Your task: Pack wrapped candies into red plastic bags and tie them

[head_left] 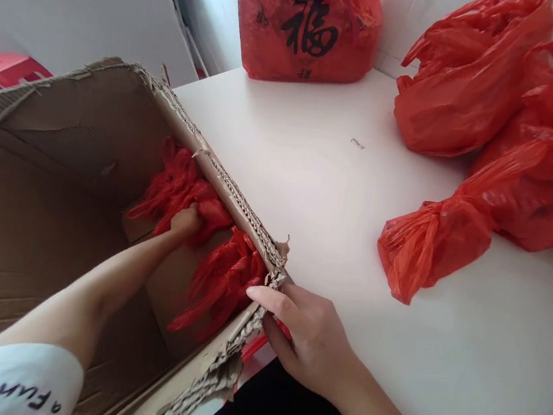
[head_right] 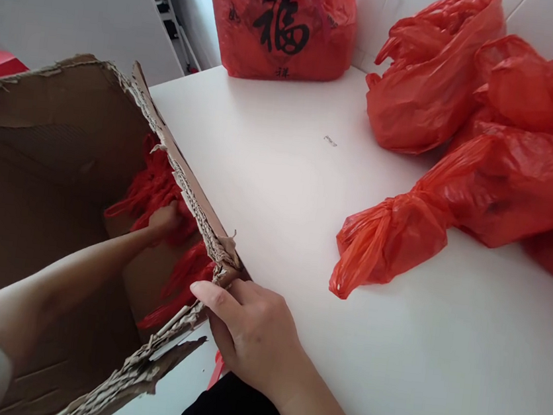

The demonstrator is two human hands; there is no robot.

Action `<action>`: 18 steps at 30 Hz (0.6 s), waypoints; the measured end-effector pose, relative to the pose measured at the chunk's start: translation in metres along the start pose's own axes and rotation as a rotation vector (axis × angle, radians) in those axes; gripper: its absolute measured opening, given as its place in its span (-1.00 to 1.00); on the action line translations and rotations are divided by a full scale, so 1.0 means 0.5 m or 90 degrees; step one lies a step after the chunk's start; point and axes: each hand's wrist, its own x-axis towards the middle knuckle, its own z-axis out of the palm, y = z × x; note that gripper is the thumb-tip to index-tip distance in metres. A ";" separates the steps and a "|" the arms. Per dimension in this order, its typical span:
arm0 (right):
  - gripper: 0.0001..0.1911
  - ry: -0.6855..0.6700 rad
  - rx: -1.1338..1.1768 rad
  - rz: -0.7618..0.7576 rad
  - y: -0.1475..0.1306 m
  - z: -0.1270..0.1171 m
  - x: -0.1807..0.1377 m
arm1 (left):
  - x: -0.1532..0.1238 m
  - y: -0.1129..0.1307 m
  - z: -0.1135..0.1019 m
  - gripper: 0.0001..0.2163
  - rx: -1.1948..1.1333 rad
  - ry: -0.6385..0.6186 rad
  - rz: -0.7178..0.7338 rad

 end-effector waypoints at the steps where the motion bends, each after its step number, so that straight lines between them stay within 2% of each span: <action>1: -0.65 -0.001 0.000 0.001 0.000 0.000 0.000 | 0.010 0.002 -0.003 -0.64 -0.003 0.013 -0.021; 6: -0.65 0.000 -0.007 0.000 0.000 0.001 0.000 | 0.016 0.022 0.004 -0.65 -0.037 -0.003 -0.029; 10: -0.64 -0.006 -0.002 0.003 0.002 0.001 -0.001 | -0.028 0.023 -0.013 -0.57 -0.051 0.011 -0.020; 13: -0.61 -0.018 0.007 0.011 0.003 0.001 -0.003 | -0.102 0.027 -0.009 -0.48 -0.060 0.038 0.071; 16: -0.60 -0.021 0.009 0.011 0.003 0.001 -0.004 | -0.167 0.043 0.028 -0.45 -0.074 -0.017 0.179; 18: -0.59 -0.024 0.009 0.011 0.004 0.001 -0.005 | -0.173 0.055 0.052 -0.53 -0.078 -0.056 0.200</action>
